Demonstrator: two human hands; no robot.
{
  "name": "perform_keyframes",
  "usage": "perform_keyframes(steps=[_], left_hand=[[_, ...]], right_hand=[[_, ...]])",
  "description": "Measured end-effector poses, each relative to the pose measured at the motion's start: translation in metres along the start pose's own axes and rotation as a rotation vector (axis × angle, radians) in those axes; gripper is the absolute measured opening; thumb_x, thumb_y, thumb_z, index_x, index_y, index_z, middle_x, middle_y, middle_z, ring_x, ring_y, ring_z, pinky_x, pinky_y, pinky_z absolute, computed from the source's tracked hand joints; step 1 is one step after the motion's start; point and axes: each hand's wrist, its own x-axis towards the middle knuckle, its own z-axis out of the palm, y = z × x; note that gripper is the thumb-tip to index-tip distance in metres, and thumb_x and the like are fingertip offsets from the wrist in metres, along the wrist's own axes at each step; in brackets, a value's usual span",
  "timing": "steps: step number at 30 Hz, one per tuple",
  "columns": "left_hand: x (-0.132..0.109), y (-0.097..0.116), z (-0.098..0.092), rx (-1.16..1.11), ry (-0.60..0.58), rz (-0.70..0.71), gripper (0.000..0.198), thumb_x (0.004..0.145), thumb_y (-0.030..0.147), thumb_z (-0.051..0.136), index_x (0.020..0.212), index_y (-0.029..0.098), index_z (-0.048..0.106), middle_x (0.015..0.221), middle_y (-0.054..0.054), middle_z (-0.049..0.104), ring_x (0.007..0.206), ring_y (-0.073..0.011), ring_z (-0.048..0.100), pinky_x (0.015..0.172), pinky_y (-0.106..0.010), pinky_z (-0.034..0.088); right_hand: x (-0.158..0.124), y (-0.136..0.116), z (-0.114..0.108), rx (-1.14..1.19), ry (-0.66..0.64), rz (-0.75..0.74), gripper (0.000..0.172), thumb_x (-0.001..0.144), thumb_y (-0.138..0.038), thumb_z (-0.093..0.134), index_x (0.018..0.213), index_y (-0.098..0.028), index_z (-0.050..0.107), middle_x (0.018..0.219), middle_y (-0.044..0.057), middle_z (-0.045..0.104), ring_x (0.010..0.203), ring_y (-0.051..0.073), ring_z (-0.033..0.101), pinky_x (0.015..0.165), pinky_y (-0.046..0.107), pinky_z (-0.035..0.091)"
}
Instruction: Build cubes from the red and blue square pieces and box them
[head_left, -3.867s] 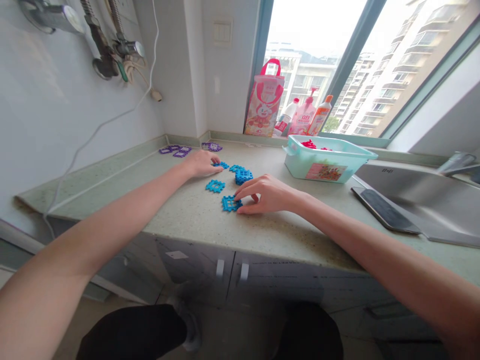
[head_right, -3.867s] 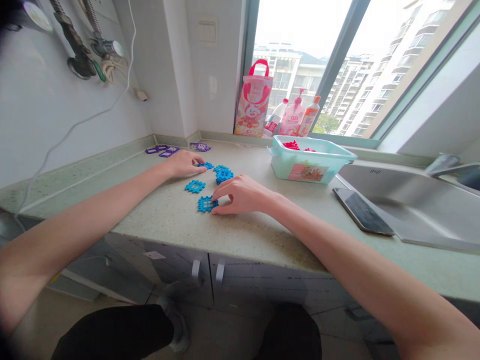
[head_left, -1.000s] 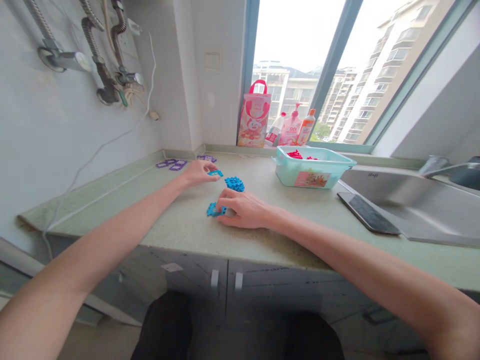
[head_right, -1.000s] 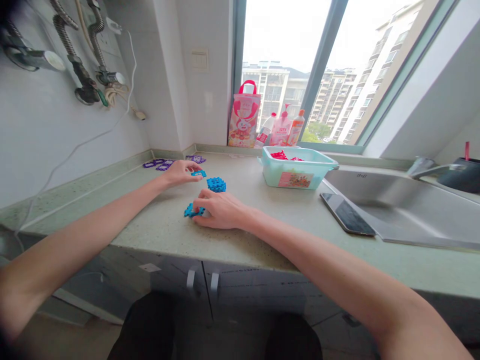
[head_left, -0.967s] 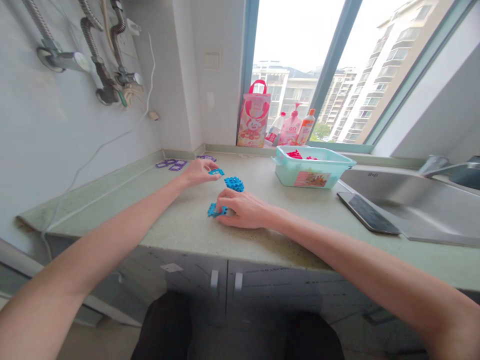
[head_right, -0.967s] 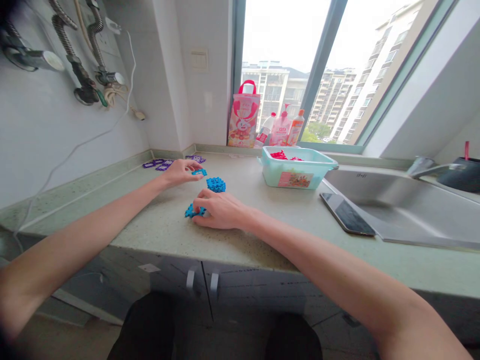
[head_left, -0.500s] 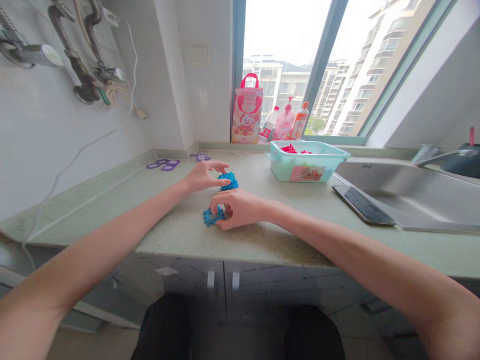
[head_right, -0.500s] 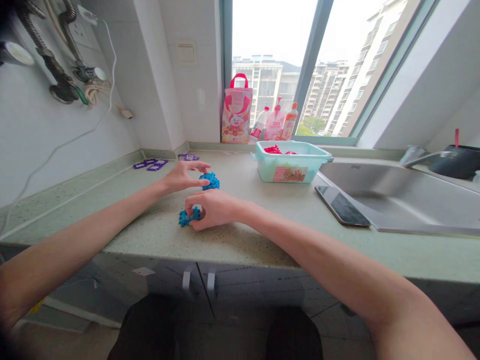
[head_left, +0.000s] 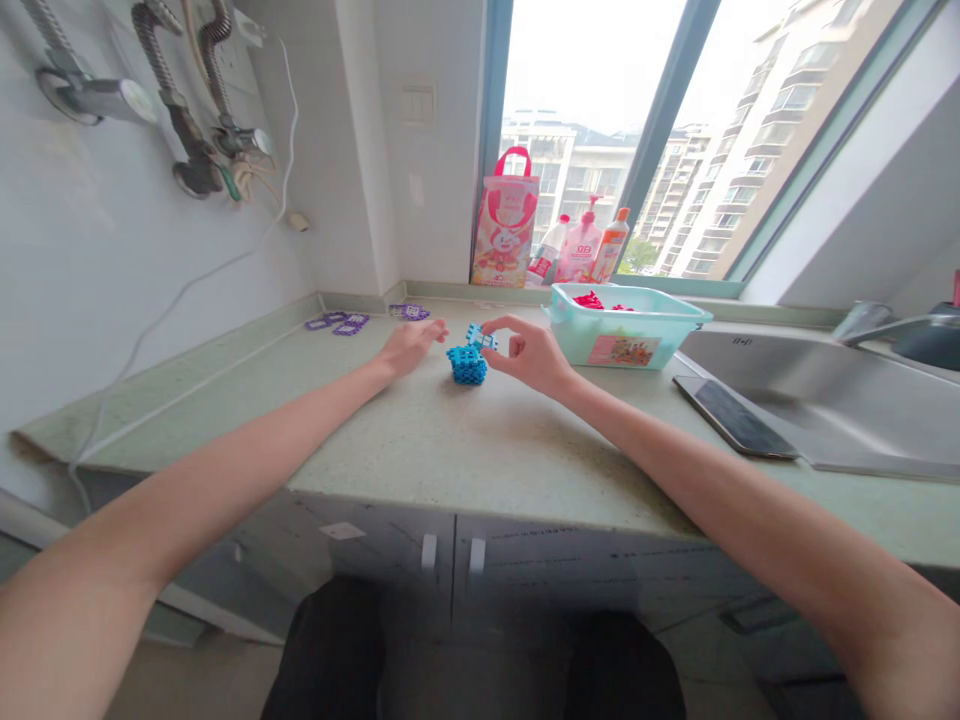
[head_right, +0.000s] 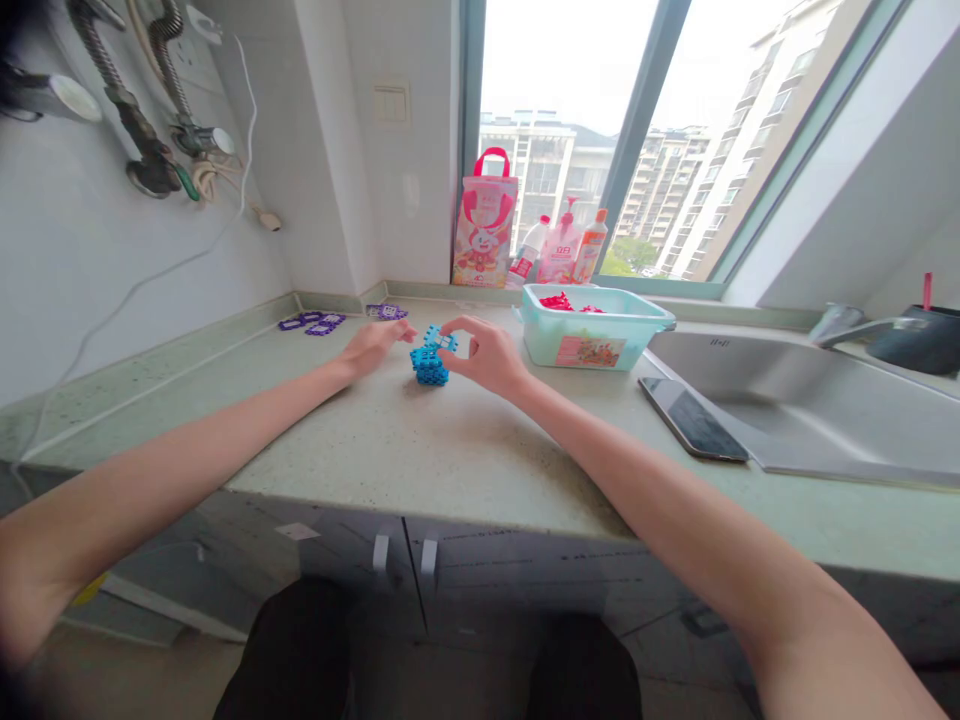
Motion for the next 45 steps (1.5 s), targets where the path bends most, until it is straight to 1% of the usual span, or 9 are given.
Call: perform_keyframes(steps=[7,9,15,19,22,26,30,35,45], left_hand=[[-0.001,-0.003,0.006,0.043,-0.022,-0.038,0.080,0.103,0.078,0.024,0.115,0.022,0.080,0.116,-0.009,0.083,0.115,-0.0302,0.073,0.106,-0.040,0.052],[0.000,-0.004,0.006,0.032,-0.028,-0.044,0.081,0.103,0.079,0.023,0.116,0.023,0.080,0.116,-0.009,0.083,0.116,-0.0309,0.073,0.107,-0.041,0.053],[0.000,-0.003,0.006,0.007,-0.056,-0.055,0.085,0.104,0.077,0.019,0.120,0.020,0.080,0.118,-0.012,0.082,0.117,-0.0325,0.074,0.109,-0.044,0.052],[0.002,-0.011,0.000,0.010,-0.112,-0.037,0.084,0.104,0.076,0.019,0.121,0.019,0.080,0.118,-0.013,0.082,0.116,-0.0318,0.074,0.108,-0.044,0.052],[0.005,-0.025,-0.009,0.101,-0.139,-0.030,0.077,0.103,0.074,0.028,0.116,0.020,0.081,0.126,-0.014,0.080,0.121,-0.0331,0.072,0.111,-0.044,0.051],[0.007,-0.038,-0.014,0.189,-0.124,-0.053,0.076,0.106,0.067,0.022,0.119,0.019,0.080,0.133,-0.015,0.077,0.125,-0.0321,0.070,0.112,-0.043,0.050],[0.009,-0.039,-0.008,0.325,-0.190,0.065,0.066,0.107,0.056,0.027,0.120,0.018,0.080,0.132,-0.015,0.077,0.128,-0.0331,0.066,0.119,-0.048,0.044],[0.010,-0.040,-0.006,0.459,-0.240,0.081,0.067,0.110,0.056,0.023,0.133,0.020,0.075,0.138,-0.012,0.074,0.130,-0.0309,0.063,0.120,-0.047,0.044],[0.013,-0.050,-0.004,0.474,-0.244,0.088,0.065,0.111,0.053,0.023,0.134,0.021,0.074,0.135,-0.013,0.074,0.128,-0.0305,0.062,0.118,-0.046,0.044]], right_hand=[[0.003,-0.003,0.009,-0.108,-0.134,-0.022,0.024,0.091,-0.039,0.073,0.107,-0.024,0.081,0.098,0.002,0.078,0.062,0.012,0.053,0.066,0.027,0.042],[0.004,-0.005,0.009,-0.118,-0.169,-0.051,0.022,0.093,-0.039,0.071,0.105,-0.024,0.082,0.106,0.003,0.079,0.061,0.010,0.051,0.068,0.027,0.042],[0.004,-0.005,-0.002,-0.128,-0.055,-0.089,0.035,0.095,-0.043,0.071,0.124,-0.024,0.079,0.116,0.006,0.075,0.063,0.011,0.052,0.072,0.031,0.048],[0.000,0.007,-0.002,-0.095,-0.146,-0.150,0.068,0.088,-0.046,0.079,0.152,-0.031,0.061,0.153,0.013,0.059,0.103,0.022,0.070,0.099,0.042,0.056],[-0.005,0.019,0.004,-0.072,-0.260,-0.157,0.090,0.085,-0.047,0.083,0.166,-0.034,0.045,0.171,0.016,0.039,0.136,0.031,0.063,0.119,0.055,0.046],[-0.008,0.027,0.013,-0.071,-0.354,-0.148,0.095,0.088,-0.046,0.082,0.171,-0.035,0.037,0.170,0.014,0.043,0.154,0.033,0.048,0.129,0.057,0.036],[-0.006,0.030,0.017,-0.038,-0.385,-0.160,0.085,0.093,-0.043,0.078,0.169,-0.033,0.042,0.164,0.013,0.053,0.146,0.031,0.056,0.121,0.053,0.047],[-0.003,0.035,0.020,-0.015,-0.400,-0.177,0.073,0.094,-0.040,0.075,0.163,-0.032,0.053,0.155,0.008,0.065,0.131,0.028,0.068,0.111,0.046,0.055],[0.001,0.034,0.017,-0.069,-0.421,-0.113,0.075,0.092,-0.038,0.075,0.164,-0.033,0.053,0.147,0.005,0.071,0.115,0.025,0.074,0.104,0.043,0.058]])
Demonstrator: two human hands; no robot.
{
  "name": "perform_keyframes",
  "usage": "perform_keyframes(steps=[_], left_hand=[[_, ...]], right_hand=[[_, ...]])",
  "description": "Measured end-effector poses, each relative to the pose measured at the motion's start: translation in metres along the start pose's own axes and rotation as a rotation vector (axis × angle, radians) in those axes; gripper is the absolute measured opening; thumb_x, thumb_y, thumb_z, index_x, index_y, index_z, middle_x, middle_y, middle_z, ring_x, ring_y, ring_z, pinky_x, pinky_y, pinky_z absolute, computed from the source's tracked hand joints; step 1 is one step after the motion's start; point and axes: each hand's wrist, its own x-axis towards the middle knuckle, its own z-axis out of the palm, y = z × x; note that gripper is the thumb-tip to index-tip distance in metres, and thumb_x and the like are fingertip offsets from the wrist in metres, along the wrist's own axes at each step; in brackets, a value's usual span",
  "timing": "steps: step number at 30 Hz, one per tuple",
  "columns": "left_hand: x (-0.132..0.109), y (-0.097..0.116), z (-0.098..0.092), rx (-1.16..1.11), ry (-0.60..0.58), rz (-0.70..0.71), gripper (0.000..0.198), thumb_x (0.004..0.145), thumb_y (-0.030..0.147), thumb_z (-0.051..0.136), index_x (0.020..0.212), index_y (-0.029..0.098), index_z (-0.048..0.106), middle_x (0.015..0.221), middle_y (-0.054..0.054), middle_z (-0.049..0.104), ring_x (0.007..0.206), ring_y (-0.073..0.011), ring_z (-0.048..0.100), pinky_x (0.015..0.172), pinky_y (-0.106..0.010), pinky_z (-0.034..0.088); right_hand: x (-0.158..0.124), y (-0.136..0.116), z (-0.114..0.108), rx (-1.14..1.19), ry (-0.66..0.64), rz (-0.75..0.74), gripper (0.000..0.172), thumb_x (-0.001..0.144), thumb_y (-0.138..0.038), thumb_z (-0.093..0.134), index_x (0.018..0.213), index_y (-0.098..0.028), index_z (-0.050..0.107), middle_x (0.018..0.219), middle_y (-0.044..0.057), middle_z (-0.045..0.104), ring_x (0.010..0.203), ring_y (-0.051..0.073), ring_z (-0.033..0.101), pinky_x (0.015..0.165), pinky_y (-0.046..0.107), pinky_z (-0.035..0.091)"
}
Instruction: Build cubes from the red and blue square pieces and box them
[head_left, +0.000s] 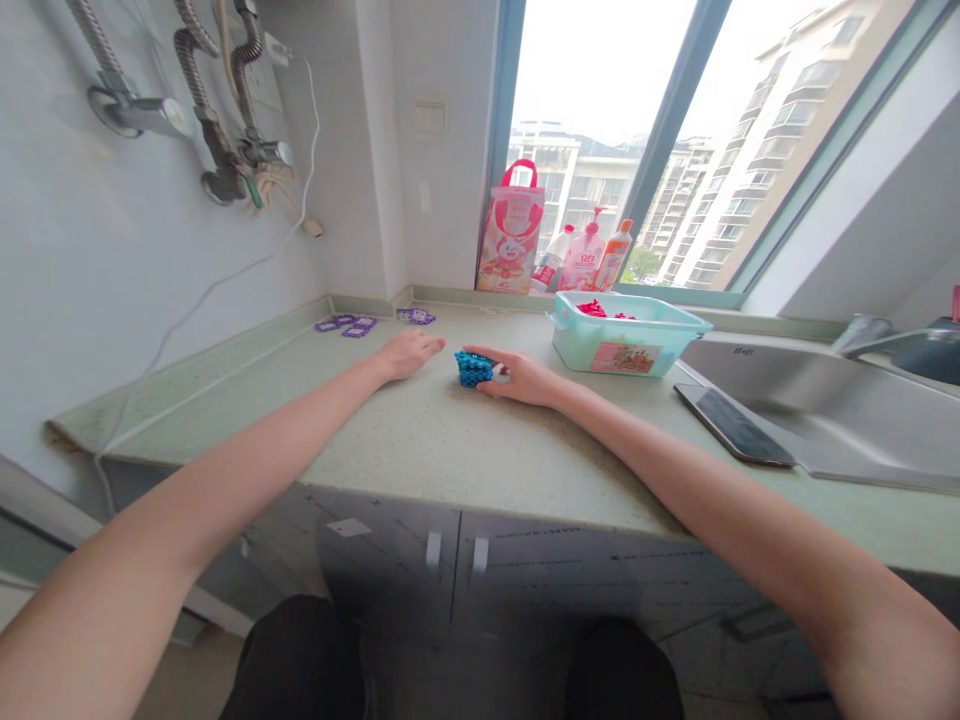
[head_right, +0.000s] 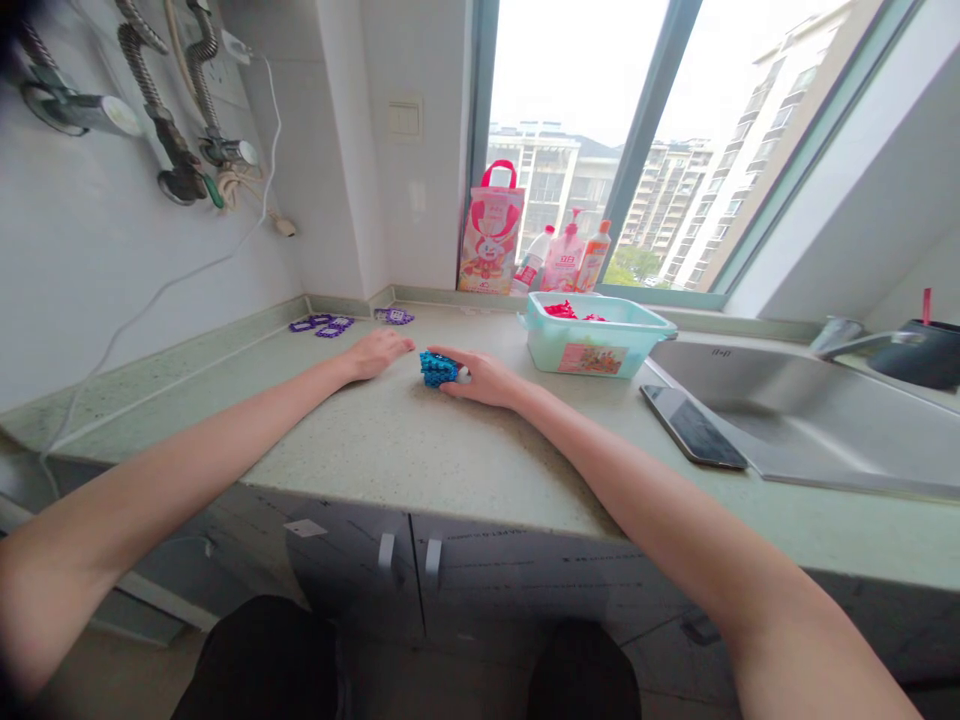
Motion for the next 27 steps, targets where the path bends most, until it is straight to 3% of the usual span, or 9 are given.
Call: perform_keyframes(steps=[4,9,13,17,23,27], left_hand=[[0.002,-0.006,0.005,-0.033,0.029,-0.025,0.063,0.110,0.057,0.026,0.134,0.024,0.075,0.134,-0.011,0.074,0.128,-0.0300,0.061,0.118,-0.046,0.043],[0.003,-0.010,0.006,-0.051,0.028,-0.029,0.061,0.109,0.057,0.028,0.133,0.025,0.075,0.137,-0.010,0.073,0.132,-0.0291,0.060,0.121,-0.045,0.041],[0.000,-0.009,0.000,-0.115,0.012,-0.001,0.060,0.109,0.052,0.027,0.127,0.022,0.076,0.134,-0.010,0.075,0.131,-0.0282,0.062,0.122,-0.043,0.041],[-0.003,-0.007,-0.005,-0.239,0.049,-0.073,0.063,0.109,0.053,0.027,0.116,0.019,0.079,0.132,-0.012,0.076,0.129,-0.0279,0.066,0.120,-0.040,0.044],[-0.004,-0.007,-0.006,-0.269,0.062,-0.057,0.061,0.105,0.056,0.032,0.112,0.020,0.080,0.127,-0.012,0.078,0.126,-0.0293,0.068,0.118,-0.042,0.047],[-0.005,-0.009,-0.006,-0.270,0.047,-0.052,0.062,0.106,0.057,0.031,0.114,0.020,0.079,0.129,-0.013,0.077,0.127,-0.0297,0.067,0.119,-0.042,0.046]], right_hand=[[0.000,-0.003,-0.003,-0.054,-0.004,0.031,0.075,0.092,-0.037,0.076,0.164,-0.031,0.053,0.123,0.006,0.080,0.099,0.022,0.074,0.096,0.039,0.058],[0.000,-0.006,-0.005,-0.060,-0.014,0.048,0.077,0.090,-0.036,0.077,0.163,-0.030,0.055,0.099,0.002,0.079,0.088,0.020,0.073,0.090,0.037,0.058],[-0.004,-0.008,-0.006,-0.021,0.005,0.047,0.076,0.087,-0.035,0.080,0.160,-0.030,0.059,0.110,0.003,0.081,0.089,0.019,0.072,0.094,0.037,0.058],[-0.010,-0.015,-0.012,0.040,0.022,0.017,0.072,0.087,-0.034,0.080,0.157,-0.029,0.062,0.130,0.005,0.079,0.096,0.020,0.074,0.097,0.038,0.059],[-0.011,-0.020,-0.024,0.038,0.097,-0.015,0.070,0.087,-0.031,0.078,0.155,-0.029,0.064,0.127,0.004,0.080,0.097,0.021,0.076,0.091,0.036,0.061],[-0.012,-0.019,-0.043,-0.106,0.182,-0.085,0.069,0.088,-0.034,0.076,0.156,-0.031,0.063,0.132,0.004,0.079,0.102,0.023,0.075,0.093,0.037,0.060]])
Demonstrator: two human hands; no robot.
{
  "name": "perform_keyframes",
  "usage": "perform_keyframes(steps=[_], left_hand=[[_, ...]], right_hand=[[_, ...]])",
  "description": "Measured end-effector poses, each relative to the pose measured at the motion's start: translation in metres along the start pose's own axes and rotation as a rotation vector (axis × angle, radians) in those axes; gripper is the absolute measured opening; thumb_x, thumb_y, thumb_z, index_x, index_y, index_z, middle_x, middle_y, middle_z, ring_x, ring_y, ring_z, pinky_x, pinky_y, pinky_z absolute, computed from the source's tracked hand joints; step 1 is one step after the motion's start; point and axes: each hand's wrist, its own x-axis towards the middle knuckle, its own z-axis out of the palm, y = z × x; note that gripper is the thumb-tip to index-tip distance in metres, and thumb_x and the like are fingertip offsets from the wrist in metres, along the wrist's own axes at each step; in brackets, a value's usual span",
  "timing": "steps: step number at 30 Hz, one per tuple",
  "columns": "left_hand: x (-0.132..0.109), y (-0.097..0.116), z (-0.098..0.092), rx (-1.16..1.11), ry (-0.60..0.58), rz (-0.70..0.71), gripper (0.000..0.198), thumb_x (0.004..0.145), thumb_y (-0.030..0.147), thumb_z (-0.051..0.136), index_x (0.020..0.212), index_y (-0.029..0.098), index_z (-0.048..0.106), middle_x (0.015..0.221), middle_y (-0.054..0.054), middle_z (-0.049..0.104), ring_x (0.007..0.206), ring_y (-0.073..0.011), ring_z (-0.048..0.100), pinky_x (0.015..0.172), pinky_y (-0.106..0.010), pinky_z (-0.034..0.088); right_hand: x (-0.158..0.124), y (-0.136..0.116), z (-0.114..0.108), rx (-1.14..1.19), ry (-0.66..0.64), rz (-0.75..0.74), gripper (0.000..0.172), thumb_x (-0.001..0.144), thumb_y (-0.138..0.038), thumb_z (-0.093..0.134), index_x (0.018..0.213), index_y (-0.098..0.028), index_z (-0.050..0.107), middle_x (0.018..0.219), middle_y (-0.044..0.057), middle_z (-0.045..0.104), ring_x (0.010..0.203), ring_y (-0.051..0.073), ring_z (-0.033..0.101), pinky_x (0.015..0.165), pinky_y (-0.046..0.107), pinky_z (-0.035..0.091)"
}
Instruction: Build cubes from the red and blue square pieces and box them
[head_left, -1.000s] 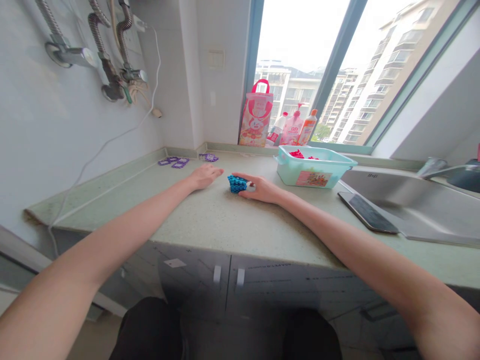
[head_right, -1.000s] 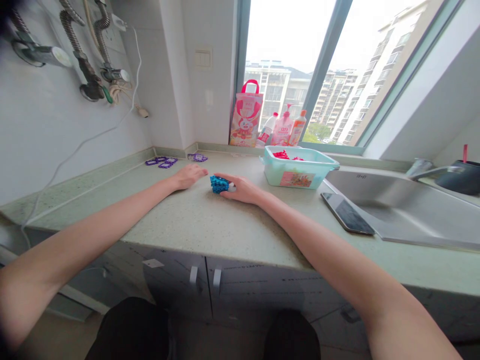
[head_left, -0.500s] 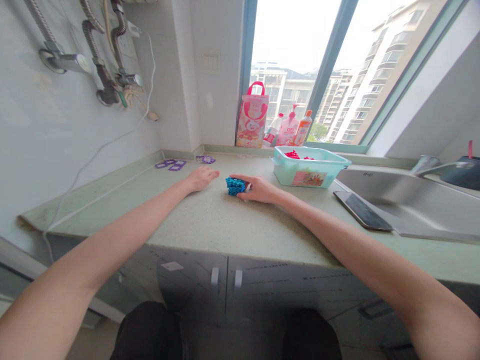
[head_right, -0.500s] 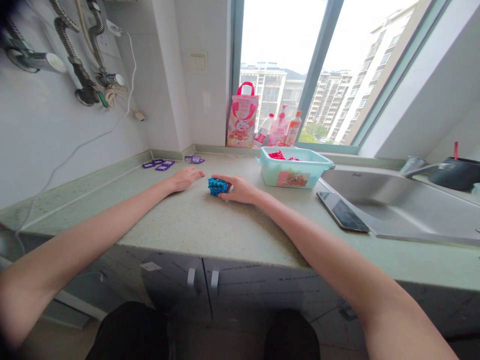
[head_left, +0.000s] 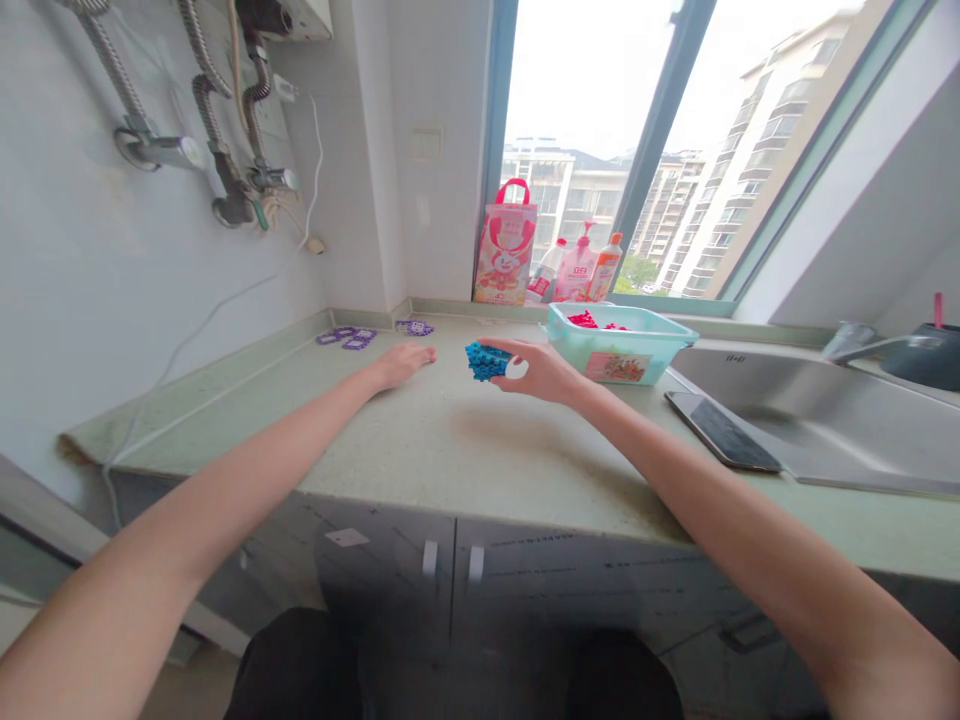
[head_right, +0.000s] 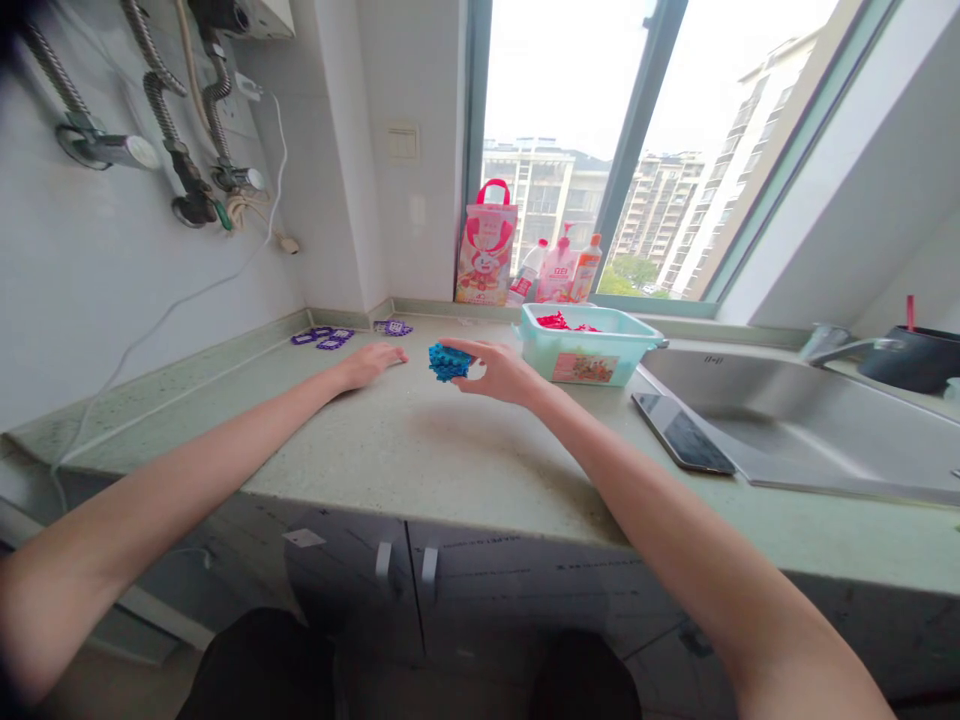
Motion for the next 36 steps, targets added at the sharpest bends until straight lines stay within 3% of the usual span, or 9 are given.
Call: perform_keyframes(steps=[6,9,15,21,27,32,36], left_hand=[[-0.003,0.001,0.001,0.032,0.005,-0.007,0.059,0.106,0.057,0.034,0.129,0.020,0.074,0.145,-0.013,0.071,0.138,-0.0302,0.062,0.122,-0.043,0.043],[-0.004,0.004,0.000,0.044,-0.003,-0.017,0.059,0.107,0.057,0.033,0.132,0.021,0.073,0.146,-0.012,0.071,0.140,-0.0302,0.061,0.122,-0.043,0.043],[-0.007,0.007,-0.001,0.020,0.025,-0.001,0.059,0.108,0.059,0.035,0.140,0.022,0.069,0.149,-0.011,0.069,0.141,-0.0297,0.060,0.120,-0.041,0.045],[-0.006,0.004,0.002,0.029,0.013,0.004,0.063,0.107,0.061,0.033,0.137,0.020,0.070,0.148,-0.013,0.069,0.141,-0.0292,0.061,0.120,-0.040,0.044],[-0.005,0.002,0.002,0.025,0.014,0.011,0.064,0.106,0.063,0.034,0.138,0.020,0.070,0.149,-0.013,0.069,0.141,-0.0299,0.061,0.121,-0.041,0.044],[-0.006,0.005,0.000,0.044,0.000,0.013,0.064,0.106,0.063,0.033,0.138,0.021,0.070,0.149,-0.012,0.069,0.140,-0.0301,0.061,0.120,-0.041,0.044],[-0.008,0.007,-0.002,0.057,-0.020,0.012,0.066,0.106,0.062,0.032,0.136,0.019,0.071,0.147,-0.014,0.069,0.140,-0.0304,0.061,0.121,-0.041,0.042]], right_hand=[[-0.003,0.014,-0.058,-0.443,0.280,0.088,0.066,0.092,-0.042,0.072,0.157,-0.033,0.061,0.127,0.007,0.078,0.111,0.030,0.073,0.099,0.044,0.057],[-0.013,0.030,-0.088,-0.594,0.383,0.259,0.066,0.094,-0.045,0.068,0.158,-0.031,0.060,0.126,0.010,0.077,0.112,0.031,0.072,0.098,0.045,0.056],[-0.042,0.060,-0.136,-0.745,0.467,0.640,0.070,0.095,-0.049,0.070,0.161,-0.029,0.055,0.120,0.015,0.079,0.108,0.035,0.071,0.091,0.045,0.048],[-0.067,0.083,-0.163,-0.826,0.349,0.918,0.072,0.094,-0.058,0.072,0.160,-0.035,0.057,0.123,0.018,0.080,0.110,0.037,0.070,0.086,0.044,0.042],[-0.078,0.095,-0.169,-0.721,0.236,1.028,0.070,0.094,-0.059,0.070,0.158,-0.033,0.060,0.137,0.018,0.075,0.116,0.036,0.068,0.088,0.043,0.043],[-0.079,0.107,-0.176,-0.653,0.140,1.088,0.073,0.094,-0.063,0.069,0.155,-0.023,0.065,0.147,0.023,0.069,0.117,0.036,0.067,0.085,0.043,0.043],[-0.080,0.118,-0.179,-0.641,0.044,1.059,0.062,0.099,-0.059,0.064,0.149,-0.022,0.071,0.149,0.020,0.068,0.118,0.035,0.066,0.085,0.042,0.043]])
